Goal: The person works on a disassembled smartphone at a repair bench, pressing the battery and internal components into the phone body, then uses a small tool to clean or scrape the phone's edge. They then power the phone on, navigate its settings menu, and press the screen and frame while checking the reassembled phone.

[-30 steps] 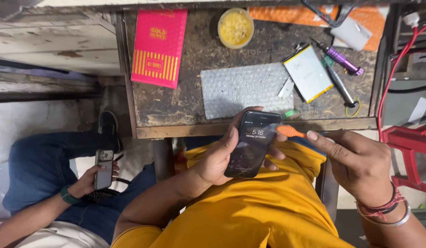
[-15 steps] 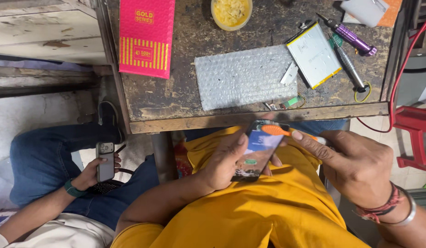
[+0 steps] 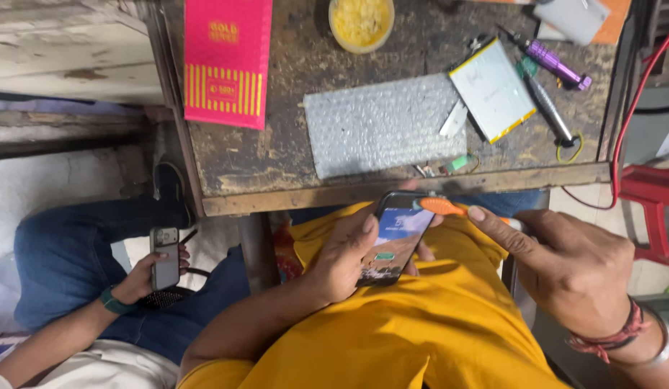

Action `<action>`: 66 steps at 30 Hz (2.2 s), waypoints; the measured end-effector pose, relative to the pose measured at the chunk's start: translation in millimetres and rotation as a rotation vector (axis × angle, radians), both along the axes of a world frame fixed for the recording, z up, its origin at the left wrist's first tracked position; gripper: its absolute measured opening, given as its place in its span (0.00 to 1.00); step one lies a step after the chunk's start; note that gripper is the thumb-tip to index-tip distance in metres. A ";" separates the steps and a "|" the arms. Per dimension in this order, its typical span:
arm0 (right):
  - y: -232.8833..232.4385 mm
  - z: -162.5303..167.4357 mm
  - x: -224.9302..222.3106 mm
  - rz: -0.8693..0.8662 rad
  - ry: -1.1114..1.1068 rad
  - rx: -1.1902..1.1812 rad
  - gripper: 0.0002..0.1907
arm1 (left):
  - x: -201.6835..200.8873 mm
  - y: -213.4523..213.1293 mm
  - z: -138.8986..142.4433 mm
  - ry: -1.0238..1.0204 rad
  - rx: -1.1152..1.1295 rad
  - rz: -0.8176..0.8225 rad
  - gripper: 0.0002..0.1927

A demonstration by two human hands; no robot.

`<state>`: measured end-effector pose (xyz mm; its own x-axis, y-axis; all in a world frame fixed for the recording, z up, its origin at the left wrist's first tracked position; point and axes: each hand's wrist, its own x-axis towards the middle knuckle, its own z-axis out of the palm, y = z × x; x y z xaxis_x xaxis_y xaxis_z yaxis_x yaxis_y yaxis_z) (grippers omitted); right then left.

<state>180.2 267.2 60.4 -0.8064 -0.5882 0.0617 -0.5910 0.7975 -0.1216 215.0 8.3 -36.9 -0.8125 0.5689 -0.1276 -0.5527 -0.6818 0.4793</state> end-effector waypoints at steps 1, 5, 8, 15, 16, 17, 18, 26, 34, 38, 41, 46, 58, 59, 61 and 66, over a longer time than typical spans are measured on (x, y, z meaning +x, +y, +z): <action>-0.2 -0.8 -0.5 0.011 0.016 -0.023 0.37 | -1.2 0.0 -0.6 -0.005 0.029 0.016 0.41; -1.0 -1.9 1.1 0.034 0.048 0.001 0.36 | 0.6 1.7 1.2 0.036 -0.034 -0.007 0.40; -1.8 -2.3 -0.1 -0.005 0.026 0.022 0.35 | -1.3 0.9 0.9 0.051 -0.026 0.026 0.39; -3.5 -4.4 -4.6 0.044 0.060 -0.013 0.33 | -2.5 1.8 0.8 0.046 -0.088 -0.001 0.38; -2.7 -4.6 -3.7 0.059 0.043 -0.010 0.33 | 0.5 2.7 2.4 0.023 -0.108 -0.026 0.38; -1.1 -5.2 -3.2 0.074 0.038 -0.006 0.34 | 2.6 3.0 3.3 0.023 -0.097 -0.012 0.38; 1.2 -6.5 -3.8 0.052 0.039 -0.025 0.31 | 1.9 2.5 2.5 0.045 -0.088 0.005 0.38; 21.4 -17.5 5.8 -0.127 -0.069 -0.259 0.25 | -3.7 -9.0 -5.9 -0.046 0.088 0.145 0.39; 11.0 -20.4 2.8 0.004 -0.069 -0.155 0.33 | -0.3 -0.4 -1.0 -0.061 0.013 0.090 0.41; 3.5 -21.0 -1.0 0.044 -0.045 -0.099 0.34 | -0.3 2.7 2.6 -0.057 -0.016 0.070 0.40; -2.9 -21.9 -1.5 0.040 -0.054 -0.093 0.38 | -0.2 5.1 5.8 -0.040 -0.046 0.059 0.39; -9.6 -22.6 -4.6 0.035 -0.046 -0.130 0.35 | 2.0 6.9 8.6 -0.038 -0.056 0.067 0.38; -9.9 -26.8 -3.9 0.070 -0.019 -0.120 0.34 | 1.2 9.1 7.9 -0.044 -0.085 0.047 0.39; -9.4 -27.1 -4.9 0.078 -0.025 -0.130 0.33 | 1.8 8.9 8.7 -0.054 -0.075 0.055 0.39; -9.2 -27.7 -5.4 0.059 -0.002 -0.124 0.35 | 1.3 7.5 8.8 -0.040 -0.060 0.077 0.38; -10.7 -27.2 -4.0 0.083 -0.017 -0.112 0.32 | 5.0 7.2 10.2 -0.071 -0.115 0.041 0.39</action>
